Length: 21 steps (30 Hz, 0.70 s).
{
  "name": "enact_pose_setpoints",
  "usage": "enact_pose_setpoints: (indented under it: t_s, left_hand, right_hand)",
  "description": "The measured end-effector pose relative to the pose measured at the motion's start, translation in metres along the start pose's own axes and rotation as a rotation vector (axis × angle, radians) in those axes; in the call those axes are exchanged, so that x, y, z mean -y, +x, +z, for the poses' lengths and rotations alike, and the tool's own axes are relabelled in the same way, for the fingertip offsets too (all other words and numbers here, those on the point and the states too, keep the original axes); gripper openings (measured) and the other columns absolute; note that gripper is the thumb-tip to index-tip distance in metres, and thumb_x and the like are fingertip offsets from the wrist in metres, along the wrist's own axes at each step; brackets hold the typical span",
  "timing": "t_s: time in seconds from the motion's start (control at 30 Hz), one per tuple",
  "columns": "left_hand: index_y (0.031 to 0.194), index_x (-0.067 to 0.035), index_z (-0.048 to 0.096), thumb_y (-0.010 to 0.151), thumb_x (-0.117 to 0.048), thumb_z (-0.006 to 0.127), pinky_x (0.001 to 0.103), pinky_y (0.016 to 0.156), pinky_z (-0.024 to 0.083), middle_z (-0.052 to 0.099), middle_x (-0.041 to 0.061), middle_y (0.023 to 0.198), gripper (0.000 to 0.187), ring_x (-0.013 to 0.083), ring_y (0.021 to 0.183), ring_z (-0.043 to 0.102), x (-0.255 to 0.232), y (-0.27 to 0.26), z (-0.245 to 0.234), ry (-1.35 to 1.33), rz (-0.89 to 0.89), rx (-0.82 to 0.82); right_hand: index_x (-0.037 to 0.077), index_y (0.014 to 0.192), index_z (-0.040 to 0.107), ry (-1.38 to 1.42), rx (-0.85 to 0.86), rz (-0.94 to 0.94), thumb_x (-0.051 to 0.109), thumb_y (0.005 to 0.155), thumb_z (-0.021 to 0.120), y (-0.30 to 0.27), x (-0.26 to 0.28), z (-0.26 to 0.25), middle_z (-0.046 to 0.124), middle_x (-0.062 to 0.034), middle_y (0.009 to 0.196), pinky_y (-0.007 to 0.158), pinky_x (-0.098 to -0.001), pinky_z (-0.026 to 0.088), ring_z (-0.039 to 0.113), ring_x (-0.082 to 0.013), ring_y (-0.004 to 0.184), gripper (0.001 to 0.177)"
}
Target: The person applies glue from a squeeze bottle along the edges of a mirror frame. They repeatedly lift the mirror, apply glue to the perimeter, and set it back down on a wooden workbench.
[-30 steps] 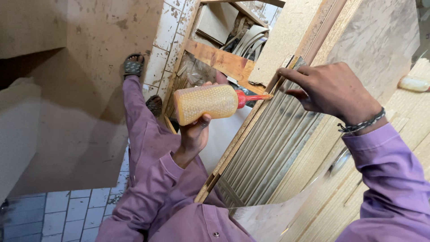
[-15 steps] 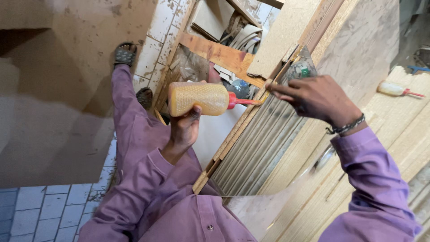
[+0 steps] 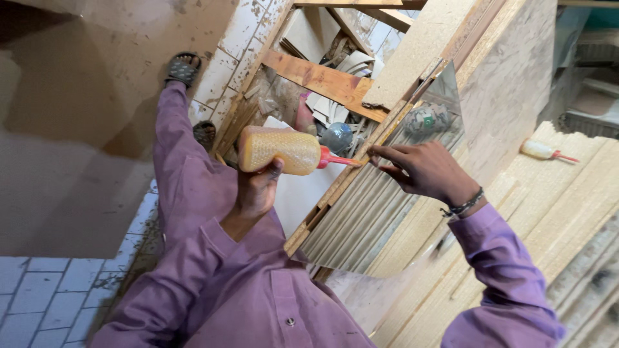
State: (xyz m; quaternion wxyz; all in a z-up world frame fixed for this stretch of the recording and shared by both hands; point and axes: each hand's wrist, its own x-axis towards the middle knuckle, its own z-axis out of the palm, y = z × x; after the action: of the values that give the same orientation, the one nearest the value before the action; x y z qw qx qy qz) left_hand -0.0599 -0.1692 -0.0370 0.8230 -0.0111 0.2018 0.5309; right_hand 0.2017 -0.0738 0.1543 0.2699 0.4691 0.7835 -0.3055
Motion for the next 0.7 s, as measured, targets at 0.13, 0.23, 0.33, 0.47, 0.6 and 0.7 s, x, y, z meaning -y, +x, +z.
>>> enact_pose_setpoints:
  t_s: [0.13, 0.23, 0.33, 0.47, 0.6, 0.7]
  left_hand:
    - [0.140, 0.002, 0.051, 0.097, -0.018, 0.078, 0.047, 0.118, 0.048, 0.064, 0.016, 0.135, 0.055, 0.0293, 0.130, 0.062, 0.012, -0.017, -0.021, -0.024, 0.060, -0.081]
    - [0.142, 0.001, 0.051, 0.095, -0.008, 0.079, 0.040, 0.116, 0.047, 0.062, 0.014, 0.138, 0.055, 0.0253, 0.131, 0.058, 0.025, -0.024, -0.039, -0.076, 0.089, -0.165]
    - [0.143, 0.001, 0.051, 0.095, -0.005, 0.078, 0.034, 0.106, 0.048, 0.061, 0.013, 0.138, 0.056, 0.0230, 0.127, 0.058, 0.032, -0.036, -0.052, -0.122, 0.061, -0.211]
    - [0.141, 0.002, 0.052, 0.092, -0.006, 0.079, 0.035, 0.106, 0.052, 0.062, 0.014, 0.137, 0.056, 0.0246, 0.127, 0.059, 0.029, -0.051, -0.060, -0.124, 0.045, -0.233]
    - [0.141, -0.001, 0.051, 0.090, -0.006, 0.077, 0.034, 0.107, 0.049, 0.062, 0.013, 0.140, 0.057, 0.0230, 0.129, 0.059, 0.024, -0.065, -0.061, -0.108, 0.085, -0.228]
    - [0.141, -0.003, 0.053, 0.092, -0.005, 0.076, 0.037, 0.113, 0.048, 0.062, 0.011, 0.138, 0.054, 0.0220, 0.130, 0.059, 0.023, -0.074, -0.069, -0.131, 0.094, -0.225]
  right_hand:
    - [0.023, 0.139, 0.063, -0.043, 0.009, 0.048, 0.023, 0.089, 0.071, -0.007, 0.012, 0.007, 0.074, -0.0111, 0.083, 0.052, -0.0447, 0.049, 0.066, -0.0338, 0.060, 0.051]
    - [0.023, 0.139, 0.063, -0.014, 0.025, 0.062, 0.023, 0.088, 0.072, -0.005, 0.023, 0.014, 0.075, -0.0102, 0.079, 0.050, -0.0445, 0.049, 0.065, -0.0332, 0.056, 0.052]
    - [0.021, 0.137, 0.063, 0.005, -0.002, 0.017, 0.023, 0.088, 0.072, -0.006, 0.035, 0.020, 0.075, -0.0099, 0.078, 0.050, -0.0435, 0.050, 0.067, -0.0317, 0.057, 0.050]
    - [0.021, 0.137, 0.063, 0.034, 0.041, 0.016, 0.021, 0.086, 0.071, -0.006, 0.047, 0.028, 0.074, -0.0104, 0.074, 0.051, -0.0419, 0.051, 0.067, -0.0301, 0.056, 0.052]
    - [0.022, 0.136, 0.063, -0.002, 0.092, 0.037, 0.023, 0.090, 0.072, -0.007, 0.061, 0.035, 0.073, -0.0127, 0.070, 0.053, -0.0444, 0.051, 0.067, -0.0328, 0.058, 0.047]
    - [0.016, 0.138, 0.061, 0.107, 0.076, 0.008, 0.018, 0.086, 0.071, -0.006, 0.071, 0.041, 0.074, -0.0115, 0.077, 0.054, -0.0439, 0.053, 0.069, -0.0325, 0.059, 0.053]
